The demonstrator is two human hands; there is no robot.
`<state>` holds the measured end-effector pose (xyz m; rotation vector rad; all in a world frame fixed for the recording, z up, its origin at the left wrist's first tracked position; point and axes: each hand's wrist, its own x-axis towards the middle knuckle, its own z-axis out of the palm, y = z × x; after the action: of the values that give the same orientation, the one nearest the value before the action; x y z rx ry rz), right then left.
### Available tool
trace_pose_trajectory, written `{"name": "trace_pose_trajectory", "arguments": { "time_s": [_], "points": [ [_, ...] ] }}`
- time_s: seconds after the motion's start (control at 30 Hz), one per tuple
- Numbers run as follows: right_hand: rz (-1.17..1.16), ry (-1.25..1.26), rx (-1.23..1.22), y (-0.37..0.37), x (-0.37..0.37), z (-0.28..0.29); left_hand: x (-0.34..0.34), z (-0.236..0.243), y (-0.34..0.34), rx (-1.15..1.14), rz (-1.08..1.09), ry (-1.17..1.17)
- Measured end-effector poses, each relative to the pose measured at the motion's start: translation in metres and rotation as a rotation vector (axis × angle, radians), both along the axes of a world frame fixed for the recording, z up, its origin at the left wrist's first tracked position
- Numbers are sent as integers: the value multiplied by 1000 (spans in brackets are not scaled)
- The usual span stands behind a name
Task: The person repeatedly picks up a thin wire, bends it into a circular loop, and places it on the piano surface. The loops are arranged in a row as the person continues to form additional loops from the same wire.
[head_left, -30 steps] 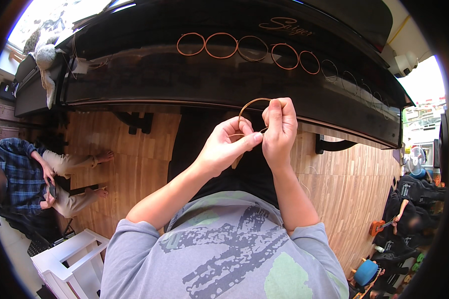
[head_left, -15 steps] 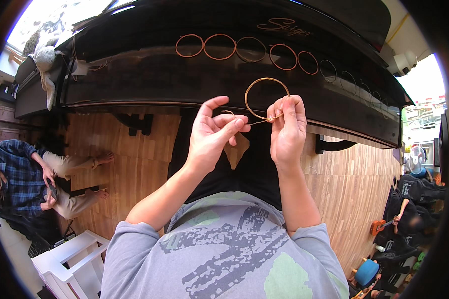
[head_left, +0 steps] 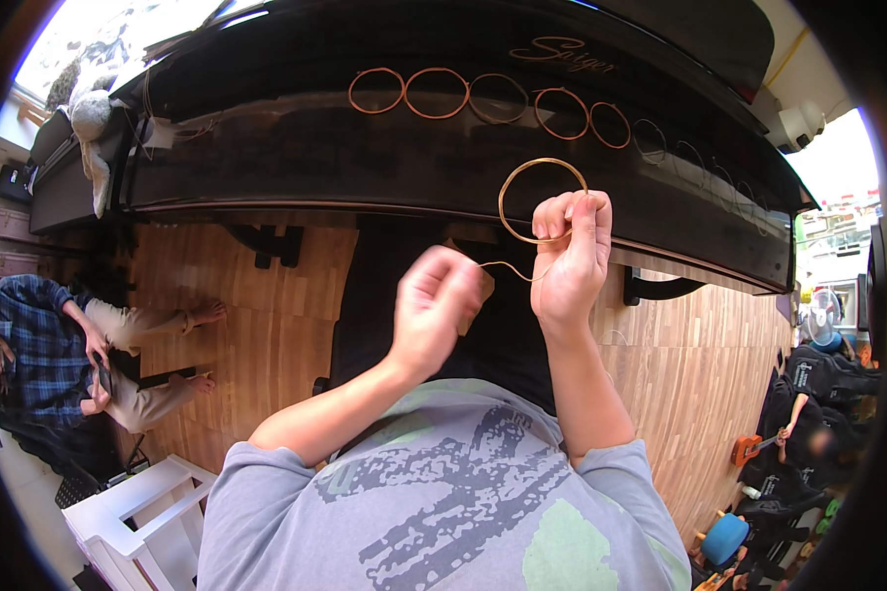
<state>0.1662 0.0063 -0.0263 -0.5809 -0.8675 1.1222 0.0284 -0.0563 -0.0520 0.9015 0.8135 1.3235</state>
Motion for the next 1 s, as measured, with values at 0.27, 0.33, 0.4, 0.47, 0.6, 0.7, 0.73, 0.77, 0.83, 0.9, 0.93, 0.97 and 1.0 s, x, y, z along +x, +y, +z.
{"name": "trace_pose_trajectory", "arguments": {
  "time_s": [0.27, 0.33, 0.4, 0.47, 0.6, 0.7, 0.73, 0.77, 0.83, 0.9, 0.93, 0.97, 1.0],
  "points": [
    [172, -14, -116, -8, 1, 6, -19, 31, 13, -77, 5, 151],
    [248, -176, -153, -10, 11, 5, -35, 37, 28, 205, 250, 349],
    [278, -407, -188, -17, 11, 17, -41, 62, 44, 606, 310, 856],
    [346, -607, -187, -25, 5, 30, -42, 77, 50, 730, -21, 904],
    [408, -441, -219, -28, 7, 39, -40, 73, 55, 809, -13, 987],
    [275, -568, -194, -27, 13, 38, -36, 70, 50, 512, -5, 865],
    [218, -600, -161, -27, 14, 36, -35, 67, 49, 413, -2, 793],
    [176, -592, -155, -28, 13, 35, -35, 70, 47, 355, -29, 797],
    [133, -616, -131, -26, 13, 29, -32, 67, 46, 301, -45, 726],
    [100, -614, -132, -25, 12, 28, -33, 64, 45, 253, -92, 634],
    [88, -599, -146, -25, 11, 29, -35, 61, 45, 232, -132, 577],
    [77, -585, -159, -25, 10, 30, -36, 61, 45, 211, -172, 520],
    [82, -537, -144, -24, 10, 29, -35, 62, 45, 174, -181, 502]
  ]
}}
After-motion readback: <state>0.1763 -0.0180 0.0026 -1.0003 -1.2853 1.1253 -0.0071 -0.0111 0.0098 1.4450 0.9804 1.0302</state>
